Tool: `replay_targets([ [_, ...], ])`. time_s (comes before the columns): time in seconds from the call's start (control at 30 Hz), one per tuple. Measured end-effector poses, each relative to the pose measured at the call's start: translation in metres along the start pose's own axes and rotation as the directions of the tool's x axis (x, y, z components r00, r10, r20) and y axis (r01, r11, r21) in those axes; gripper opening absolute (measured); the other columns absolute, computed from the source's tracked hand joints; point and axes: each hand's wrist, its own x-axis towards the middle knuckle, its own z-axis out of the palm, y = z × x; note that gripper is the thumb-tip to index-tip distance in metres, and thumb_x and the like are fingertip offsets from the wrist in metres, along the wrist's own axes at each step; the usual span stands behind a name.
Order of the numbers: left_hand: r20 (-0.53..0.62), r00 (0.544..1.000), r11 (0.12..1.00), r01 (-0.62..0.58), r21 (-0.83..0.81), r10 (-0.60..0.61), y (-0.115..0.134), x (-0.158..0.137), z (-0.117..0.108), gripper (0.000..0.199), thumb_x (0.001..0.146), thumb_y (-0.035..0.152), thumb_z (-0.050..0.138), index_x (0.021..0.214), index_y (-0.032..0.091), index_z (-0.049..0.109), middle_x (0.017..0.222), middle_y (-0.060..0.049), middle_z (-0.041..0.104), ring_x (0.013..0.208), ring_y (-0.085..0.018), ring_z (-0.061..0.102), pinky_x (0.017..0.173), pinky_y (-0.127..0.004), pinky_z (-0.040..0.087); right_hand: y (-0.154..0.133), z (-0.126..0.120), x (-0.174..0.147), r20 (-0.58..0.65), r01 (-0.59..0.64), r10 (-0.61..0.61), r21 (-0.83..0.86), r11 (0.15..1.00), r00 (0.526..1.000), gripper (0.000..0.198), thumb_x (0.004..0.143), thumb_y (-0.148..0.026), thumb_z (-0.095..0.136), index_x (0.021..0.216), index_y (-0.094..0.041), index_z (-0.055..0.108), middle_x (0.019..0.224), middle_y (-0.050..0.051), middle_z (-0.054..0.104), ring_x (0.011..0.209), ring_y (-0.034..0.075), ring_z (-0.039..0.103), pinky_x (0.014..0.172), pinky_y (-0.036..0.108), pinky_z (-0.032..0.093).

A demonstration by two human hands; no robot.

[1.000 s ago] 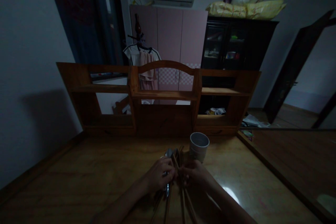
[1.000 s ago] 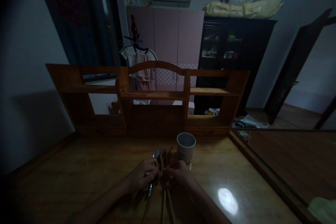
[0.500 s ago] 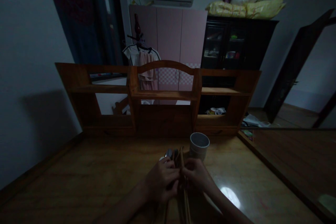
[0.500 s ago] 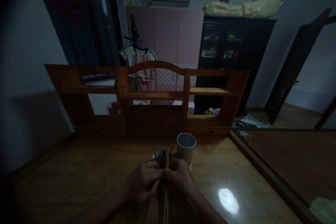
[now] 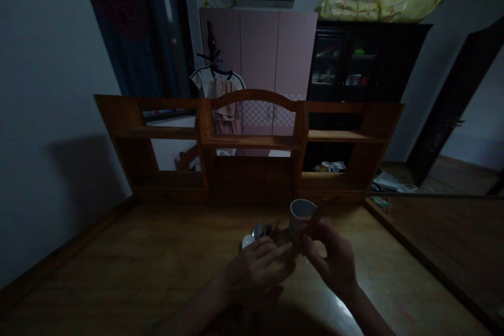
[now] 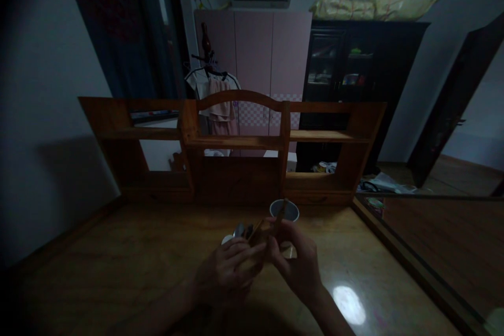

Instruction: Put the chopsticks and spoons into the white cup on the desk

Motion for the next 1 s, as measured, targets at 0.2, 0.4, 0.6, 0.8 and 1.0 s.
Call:
replay_targets([
  [0.2,0.159,0.986,0.998,0.047,-0.048,-0.039,0.003,0.006,-0.005,0.060,0.086,0.035,0.053,0.143,0.025,0.037,0.135,-0.012,0.054,0.124,-0.026,0.050,0.109,-0.050,0.038,0.002,0.015,-0.001,0.063,-0.107,0.103,0.062,0.992,0.993,0.005,0.093,-0.022,0.061,0.097,-0.019,0.062,0.078,-0.001,0.063,0.065,0.013,0.060,0.060,0.020,0.047],
  [0.4,0.185,0.978,0.975,0.131,-0.181,-0.098,0.002,0.008,-0.010,0.058,0.086,0.030,0.051,0.142,0.024,0.037,0.140,-0.008,0.052,0.130,-0.026,0.044,0.112,-0.048,0.033,0.012,0.012,0.004,0.119,-0.219,0.204,0.129,0.967,0.972,0.008,0.091,-0.024,0.066,0.085,-0.019,0.067,0.076,-0.001,0.060,0.068,0.015,0.054,0.062,0.023,0.041],
  [0.6,0.210,0.966,0.929,0.211,-0.305,-0.151,0.001,0.009,-0.014,0.066,0.084,0.035,0.054,0.146,0.023,0.032,0.139,-0.010,0.051,0.128,-0.027,0.043,0.111,-0.049,0.033,0.018,0.011,0.011,0.227,-0.291,0.234,0.265,0.919,0.946,0.007,0.089,-0.021,0.066,0.088,-0.021,0.073,0.091,0.002,0.066,0.089,0.021,0.061,0.077,0.026,0.046],
  [0.8,0.211,0.964,0.909,0.228,-0.350,-0.160,0.003,0.012,-0.017,0.065,0.085,0.035,0.053,0.145,0.023,0.033,0.139,-0.012,0.051,0.125,-0.029,0.044,0.108,-0.050,0.035,0.020,0.011,0.008,0.325,-0.329,0.250,0.216,0.919,0.912,0.017,0.090,-0.031,0.066,0.082,-0.019,0.074,0.086,0.004,0.065,0.084,0.022,0.061,0.075,0.029,0.049],
  [1.0,0.208,0.966,0.919,0.219,-0.328,-0.155,0.005,0.012,-0.017,0.062,0.086,0.037,0.055,0.143,0.022,0.036,0.140,-0.011,0.050,0.126,-0.028,0.044,0.110,-0.048,0.035,0.016,0.010,0.008,0.358,-0.363,0.280,0.188,0.913,0.891,0.030,0.088,-0.046,0.069,0.082,-0.018,0.076,0.083,0.006,0.066,0.080,0.023,0.064,0.068,0.030,0.054],
])
